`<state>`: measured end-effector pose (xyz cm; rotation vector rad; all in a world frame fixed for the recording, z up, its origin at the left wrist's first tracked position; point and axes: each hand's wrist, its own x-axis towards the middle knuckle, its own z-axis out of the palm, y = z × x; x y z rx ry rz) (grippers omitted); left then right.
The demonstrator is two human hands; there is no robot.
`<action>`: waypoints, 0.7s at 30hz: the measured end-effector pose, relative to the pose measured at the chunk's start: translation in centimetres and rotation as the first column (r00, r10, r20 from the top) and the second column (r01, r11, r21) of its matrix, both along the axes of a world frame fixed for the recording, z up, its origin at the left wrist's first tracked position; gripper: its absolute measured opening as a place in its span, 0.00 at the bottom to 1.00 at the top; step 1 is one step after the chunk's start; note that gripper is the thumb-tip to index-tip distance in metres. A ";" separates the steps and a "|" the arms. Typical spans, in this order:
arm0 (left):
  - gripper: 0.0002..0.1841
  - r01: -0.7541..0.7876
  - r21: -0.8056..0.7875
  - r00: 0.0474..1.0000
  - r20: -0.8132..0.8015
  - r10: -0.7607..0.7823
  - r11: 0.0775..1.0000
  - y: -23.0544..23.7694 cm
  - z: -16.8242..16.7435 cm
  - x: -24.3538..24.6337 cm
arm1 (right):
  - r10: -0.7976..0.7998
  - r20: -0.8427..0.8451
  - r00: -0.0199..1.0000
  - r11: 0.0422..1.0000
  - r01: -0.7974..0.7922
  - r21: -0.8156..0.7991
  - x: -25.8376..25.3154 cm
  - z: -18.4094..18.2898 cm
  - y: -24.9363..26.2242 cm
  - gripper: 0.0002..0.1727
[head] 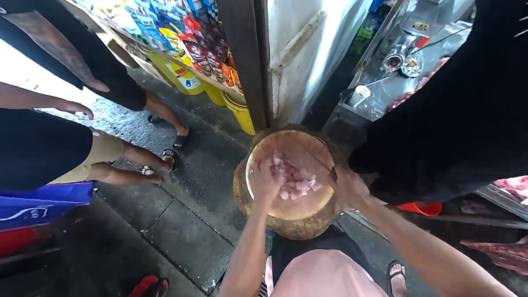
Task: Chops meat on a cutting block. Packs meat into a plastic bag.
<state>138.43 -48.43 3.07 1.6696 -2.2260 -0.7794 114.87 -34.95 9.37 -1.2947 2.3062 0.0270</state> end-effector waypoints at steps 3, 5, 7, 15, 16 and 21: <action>0.42 0.095 0.033 0.977 0.189 -0.100 0.995 -3.0 -3.2 -2.9 | 0.045 -0.008 0.999 0.998 -0.045 -0.038 -3.0 -1.5 -2.6 0.34; 0.43 0.138 0.068 0.955 0.256 -0.151 0.988 -0.9 -3.2 -4.3 | 0.128 -0.019 0.992 0.991 -0.129 -0.029 -4.4 -3.7 -3.6 0.37; 0.46 0.165 0.117 0.936 0.293 -0.193 0.979 2.9 -0.6 -5.7 | 0.194 -0.012 0.981 0.980 -0.194 -0.048 -4.8 -4.6 -3.7 0.35; 0.38 -0.026 -0.033 0.958 0.284 0.034 0.999 3.4 9.2 -9.5 | 0.280 0.093 0.955 0.940 -0.254 -0.226 -4.3 -9.4 -4.1 0.32; 0.37 0.006 -0.127 0.979 0.203 0.020 0.992 2.1 12.0 -10.1 | 0.294 0.125 0.948 0.942 -0.265 -0.204 -4.6 -8.5 -4.2 0.32; 0.40 0.206 -0.682 0.931 -0.084 -0.355 0.702 -3.4 34.8 -17.0 | 0.242 0.403 0.883 0.967 -0.182 -0.180 -8.0 -2.8 -4.0 0.33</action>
